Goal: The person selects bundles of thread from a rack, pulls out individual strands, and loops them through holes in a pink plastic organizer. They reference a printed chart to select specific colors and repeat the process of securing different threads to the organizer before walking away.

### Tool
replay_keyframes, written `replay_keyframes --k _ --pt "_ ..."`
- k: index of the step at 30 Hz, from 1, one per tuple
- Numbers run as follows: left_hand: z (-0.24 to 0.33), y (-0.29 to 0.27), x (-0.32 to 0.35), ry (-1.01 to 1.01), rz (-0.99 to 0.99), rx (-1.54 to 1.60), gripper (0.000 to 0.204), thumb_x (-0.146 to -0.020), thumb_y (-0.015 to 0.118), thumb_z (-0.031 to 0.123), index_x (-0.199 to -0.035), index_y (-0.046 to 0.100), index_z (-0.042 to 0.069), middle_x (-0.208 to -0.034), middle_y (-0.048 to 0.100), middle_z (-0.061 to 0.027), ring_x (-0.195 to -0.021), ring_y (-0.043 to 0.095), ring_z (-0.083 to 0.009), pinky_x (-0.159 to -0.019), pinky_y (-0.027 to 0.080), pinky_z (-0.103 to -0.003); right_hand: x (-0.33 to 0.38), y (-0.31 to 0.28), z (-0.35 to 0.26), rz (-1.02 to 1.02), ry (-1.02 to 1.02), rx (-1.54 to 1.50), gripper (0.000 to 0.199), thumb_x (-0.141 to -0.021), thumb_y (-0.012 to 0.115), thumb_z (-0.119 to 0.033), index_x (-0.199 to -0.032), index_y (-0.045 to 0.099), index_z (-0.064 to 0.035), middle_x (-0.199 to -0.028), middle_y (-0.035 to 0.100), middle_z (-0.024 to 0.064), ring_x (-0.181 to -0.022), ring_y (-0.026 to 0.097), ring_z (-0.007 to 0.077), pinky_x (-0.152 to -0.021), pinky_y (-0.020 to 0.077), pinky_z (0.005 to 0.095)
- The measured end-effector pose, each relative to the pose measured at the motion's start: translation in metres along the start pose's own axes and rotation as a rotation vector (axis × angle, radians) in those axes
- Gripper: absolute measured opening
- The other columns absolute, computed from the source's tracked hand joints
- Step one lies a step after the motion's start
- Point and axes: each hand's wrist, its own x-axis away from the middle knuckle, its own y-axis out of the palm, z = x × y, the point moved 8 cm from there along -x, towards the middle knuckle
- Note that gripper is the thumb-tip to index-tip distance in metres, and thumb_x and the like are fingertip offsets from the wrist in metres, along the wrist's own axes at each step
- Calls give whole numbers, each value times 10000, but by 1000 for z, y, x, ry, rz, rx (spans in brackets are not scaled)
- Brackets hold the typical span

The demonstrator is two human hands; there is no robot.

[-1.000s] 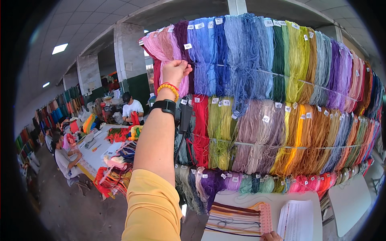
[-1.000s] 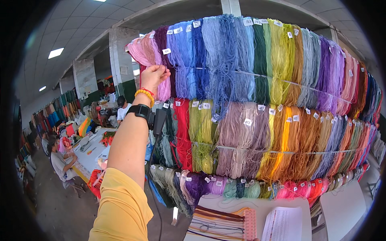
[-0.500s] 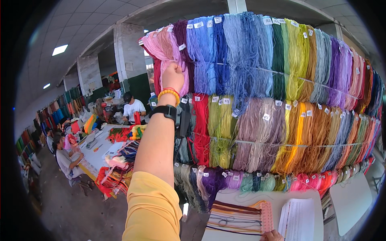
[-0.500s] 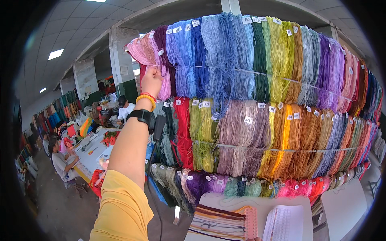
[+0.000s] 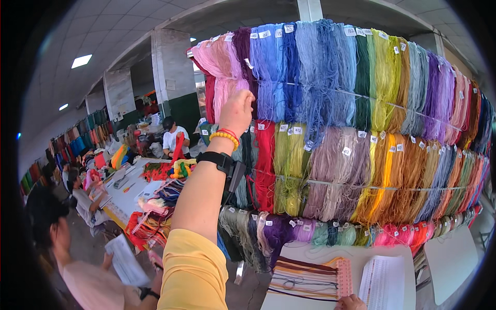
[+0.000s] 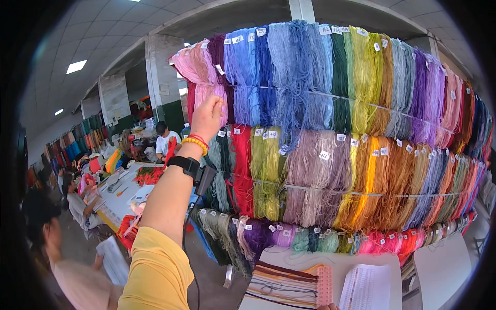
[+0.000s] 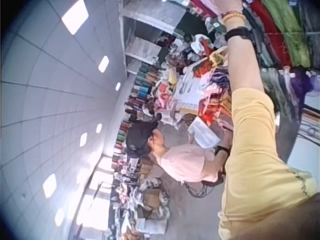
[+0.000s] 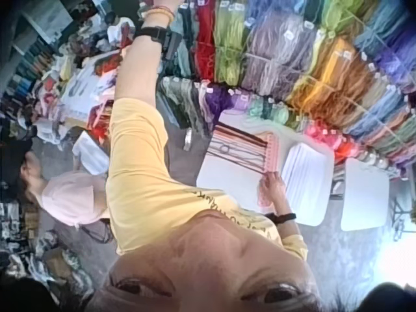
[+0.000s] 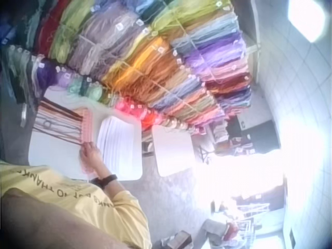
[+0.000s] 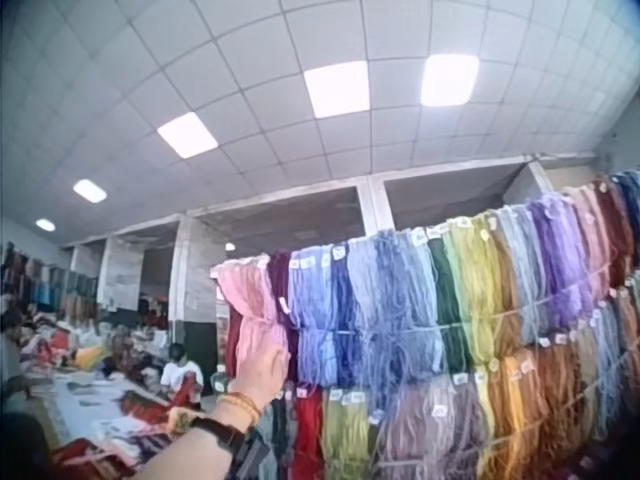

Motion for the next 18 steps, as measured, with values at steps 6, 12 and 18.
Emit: replay_keyframes --k 6,12,18 --pt "-5 8 17 -10 100 -94 107 -817 453 122 -816 530 48 -747 573 -174 -705 553 -367 -615 433 -433 -35 -45 -22 -46 -24 -87 194 -748 571 -166 -909 534 -65 -766 557 118 -588 552 258 -532 457 342" --pt "-9 14 60 -41 38 -64 125 -803 445 116 -804 544 39 -757 575 -175 -717 554 -352 -630 443 -417 -92 -93 -105 104 -370 -86 152 -673 626 -117 -801 568 -61 -634 549 65 -551 557 205 -489 446 288" --pt "7 14 135 -38 -210 -66 106 -805 425 94 -848 509 46 -790 573 -149 -744 548 -331 -646 443 -411 -120 -106 -172 96 -595 -112 145 -674 615 -90 -804 557 -62 -645 540 69 -557 540 236 -507 436 331"
